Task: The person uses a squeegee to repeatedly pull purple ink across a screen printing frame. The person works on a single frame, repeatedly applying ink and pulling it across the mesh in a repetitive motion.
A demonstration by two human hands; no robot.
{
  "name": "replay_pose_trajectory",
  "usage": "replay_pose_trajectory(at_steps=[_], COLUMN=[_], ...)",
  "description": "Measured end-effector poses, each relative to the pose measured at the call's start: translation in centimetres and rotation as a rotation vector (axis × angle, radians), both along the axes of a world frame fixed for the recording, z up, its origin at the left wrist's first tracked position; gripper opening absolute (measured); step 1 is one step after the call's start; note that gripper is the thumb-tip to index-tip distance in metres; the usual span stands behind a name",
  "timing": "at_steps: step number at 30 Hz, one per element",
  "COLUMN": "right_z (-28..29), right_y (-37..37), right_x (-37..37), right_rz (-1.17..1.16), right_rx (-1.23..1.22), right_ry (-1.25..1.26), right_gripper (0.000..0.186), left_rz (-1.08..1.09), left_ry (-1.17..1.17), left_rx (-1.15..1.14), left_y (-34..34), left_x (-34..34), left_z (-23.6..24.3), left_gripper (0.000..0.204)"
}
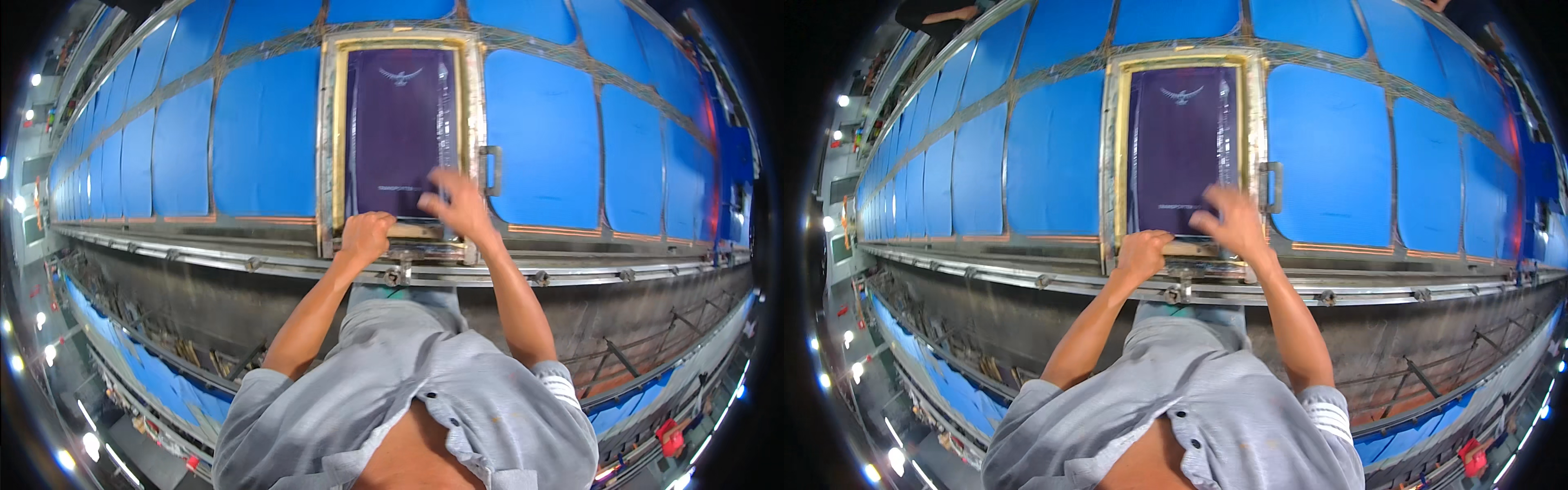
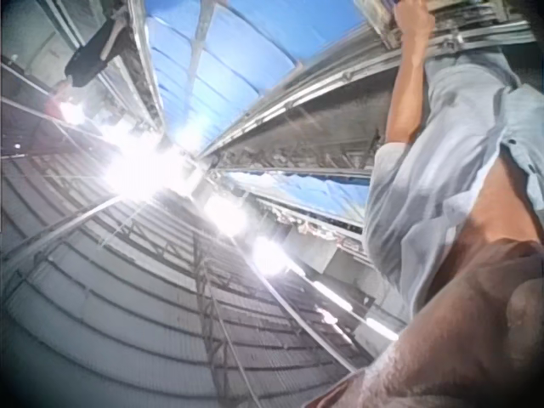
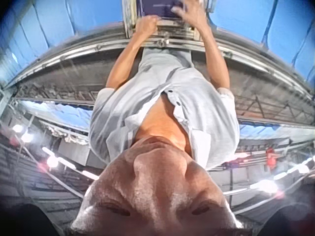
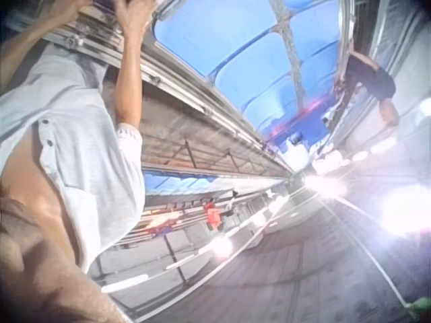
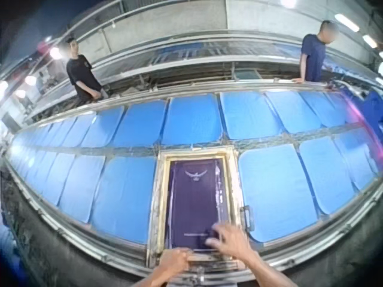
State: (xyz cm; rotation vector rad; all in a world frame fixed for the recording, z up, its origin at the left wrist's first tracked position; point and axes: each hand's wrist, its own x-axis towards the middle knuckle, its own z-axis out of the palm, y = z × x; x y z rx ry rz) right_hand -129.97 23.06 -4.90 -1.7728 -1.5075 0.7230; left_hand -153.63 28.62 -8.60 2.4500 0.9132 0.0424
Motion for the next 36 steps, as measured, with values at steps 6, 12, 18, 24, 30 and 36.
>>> replay_pose_trajectory(at_steps=[6, 12, 18, 24, 30, 36], right_z=[-10.1, -4.1, -10.5, -8.3, -11.4, -14.3], right_y=[2.2, 2.0, 2.5, 1.8, 1.9, 0.7], right_x=[10.2, 10.0, 8.8, 9.3, 10.6, 12.3], right_rz=[-0.855, -0.964, -0.99, -0.921, -0.924, -0.569], right_rx=[-0.253, -0.138, -0.007, -0.124, -0.085, 0.023], right_ry=[-0.083, 0.013, 0.118, 0.266, 0.166, -0.55], right_gripper=[0.035, 0.034, 0.034, 0.034, 0.031, 0.024], left_rz=[-0.006, 0.042, 0.095, 0.055, 0.015, -0.003], left_ry=[-0.06, -0.132, -0.027, 0.052, 0.112, 0.067], left_rx=[-0.005, -0.081, -0.011, 0.001, -0.023, -0.075], left_y=[-0.5, -1.5, -0.9, -0.3, 0.1, 1.1], left_x=[1.4, 1.4, 1.5, 2.7, 2.8, 3.0], left_z=[-1.8, 0.2, -2.0, 3.7, 2.6, 1.6], left_gripper=[0.043, 0.048, 0.046, 0.042, 0.044, 0.043])
